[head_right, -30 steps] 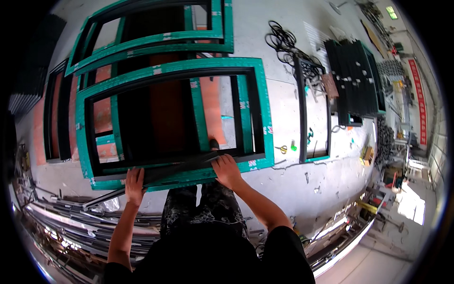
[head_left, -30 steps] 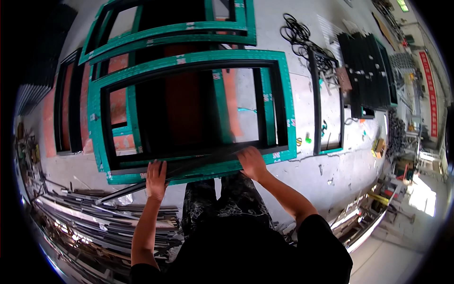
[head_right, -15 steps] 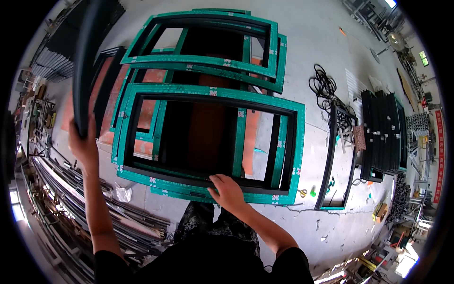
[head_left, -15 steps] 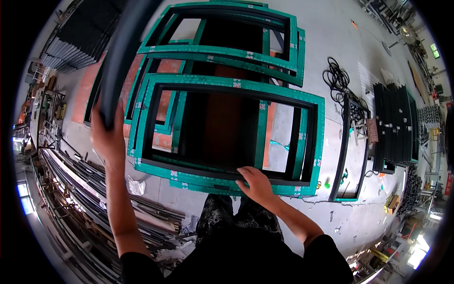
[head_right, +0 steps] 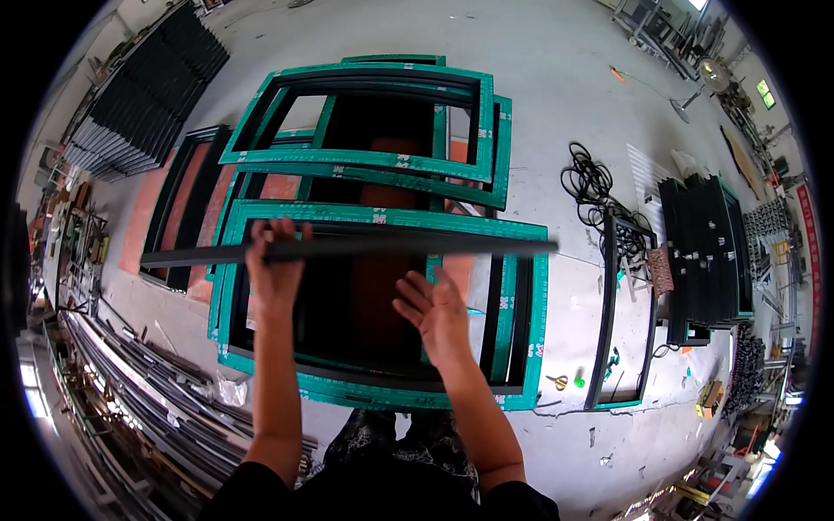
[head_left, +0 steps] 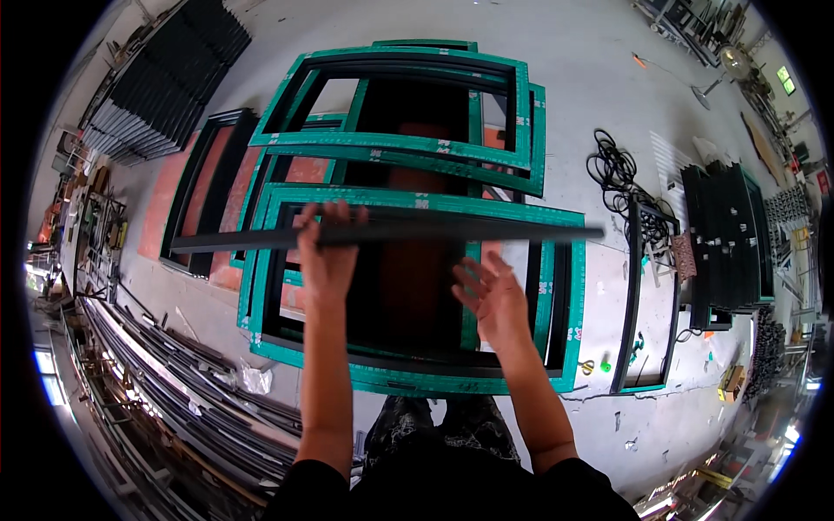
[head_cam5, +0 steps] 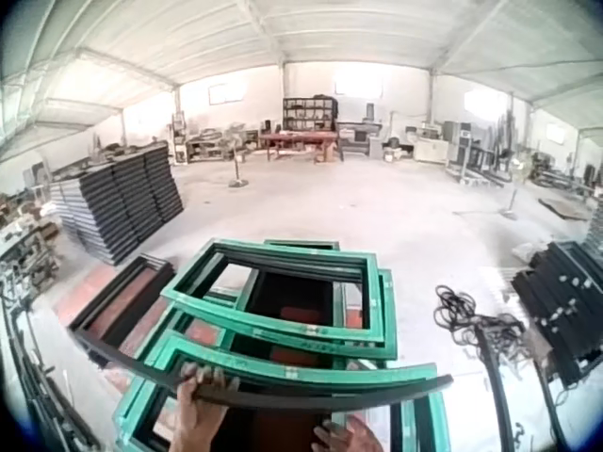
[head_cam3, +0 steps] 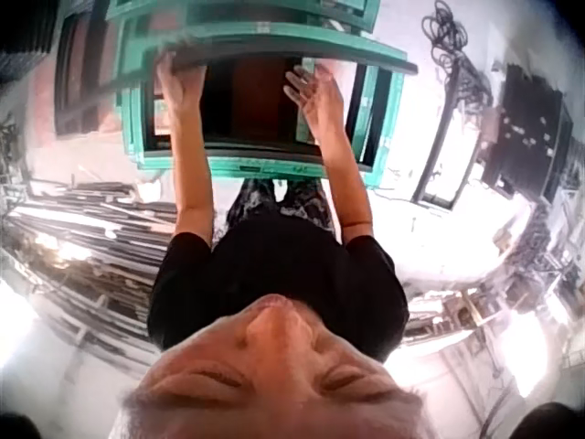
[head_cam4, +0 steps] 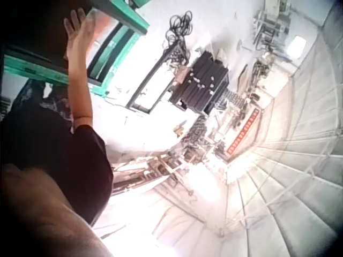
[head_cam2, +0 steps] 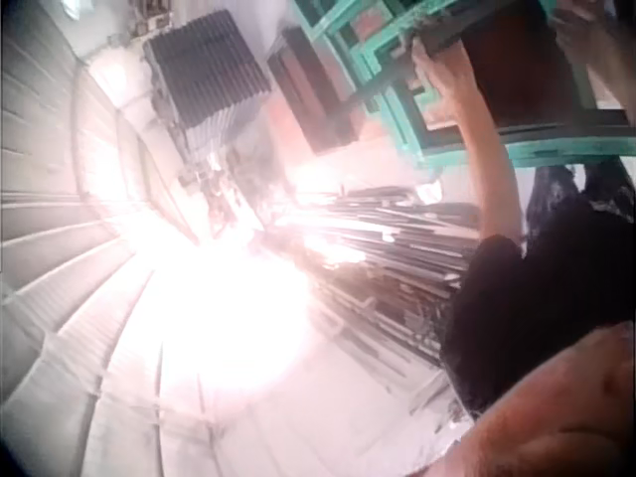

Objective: The person measures window frame components using a tape measure, operates a motorized cutting saw via a touchscreen interface to cut metal bars, and fits the cut bars into the slots of green window frames.

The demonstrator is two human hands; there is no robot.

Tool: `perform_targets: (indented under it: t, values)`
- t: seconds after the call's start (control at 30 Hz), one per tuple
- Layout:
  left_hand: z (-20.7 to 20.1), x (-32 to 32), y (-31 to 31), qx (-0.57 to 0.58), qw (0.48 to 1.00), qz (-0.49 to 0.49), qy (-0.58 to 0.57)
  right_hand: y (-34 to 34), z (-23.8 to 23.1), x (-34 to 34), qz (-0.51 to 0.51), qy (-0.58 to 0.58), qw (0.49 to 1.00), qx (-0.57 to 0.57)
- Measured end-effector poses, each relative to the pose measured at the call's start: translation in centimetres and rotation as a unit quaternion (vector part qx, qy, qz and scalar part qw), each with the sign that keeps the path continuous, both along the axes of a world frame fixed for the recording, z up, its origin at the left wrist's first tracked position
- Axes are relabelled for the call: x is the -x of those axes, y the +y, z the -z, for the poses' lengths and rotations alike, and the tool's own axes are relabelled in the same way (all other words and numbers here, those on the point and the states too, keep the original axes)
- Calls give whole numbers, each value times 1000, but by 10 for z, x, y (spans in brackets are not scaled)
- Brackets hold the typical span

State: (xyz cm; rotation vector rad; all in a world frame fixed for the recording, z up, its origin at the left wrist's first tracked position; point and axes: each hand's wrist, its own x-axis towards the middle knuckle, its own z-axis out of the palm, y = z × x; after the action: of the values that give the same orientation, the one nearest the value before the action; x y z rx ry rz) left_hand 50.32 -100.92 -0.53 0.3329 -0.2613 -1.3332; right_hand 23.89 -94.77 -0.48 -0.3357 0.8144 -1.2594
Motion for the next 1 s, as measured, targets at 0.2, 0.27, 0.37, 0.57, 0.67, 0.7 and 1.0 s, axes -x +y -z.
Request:
perform_targets:
  t: [0.2,0.27,0.37,0.57,0.67,0.7,1.0]
  values:
    - [84,46,-3,-28,991,92,90,-32,45,48,137,51,978,-150]
    - [102,51,-10,-56,983,164,62,-44,84,64,150,83,970,-175]
    - [174,24,-25,-172,973,154,14,-53,132,84,142,79,977,-139]
    - [215,4,-56,-272,959,78,-5,-74,164,91,110,22,977,-181]
    - [223,-16,-66,-263,961,89,-11,-92,189,99,149,36,967,-204]
    - [224,-22,-67,-266,960,81,-13,-96,199,102,149,63,963,-215]
    - [224,-21,-109,-249,955,144,-76,-135,224,116,166,46,972,-160]
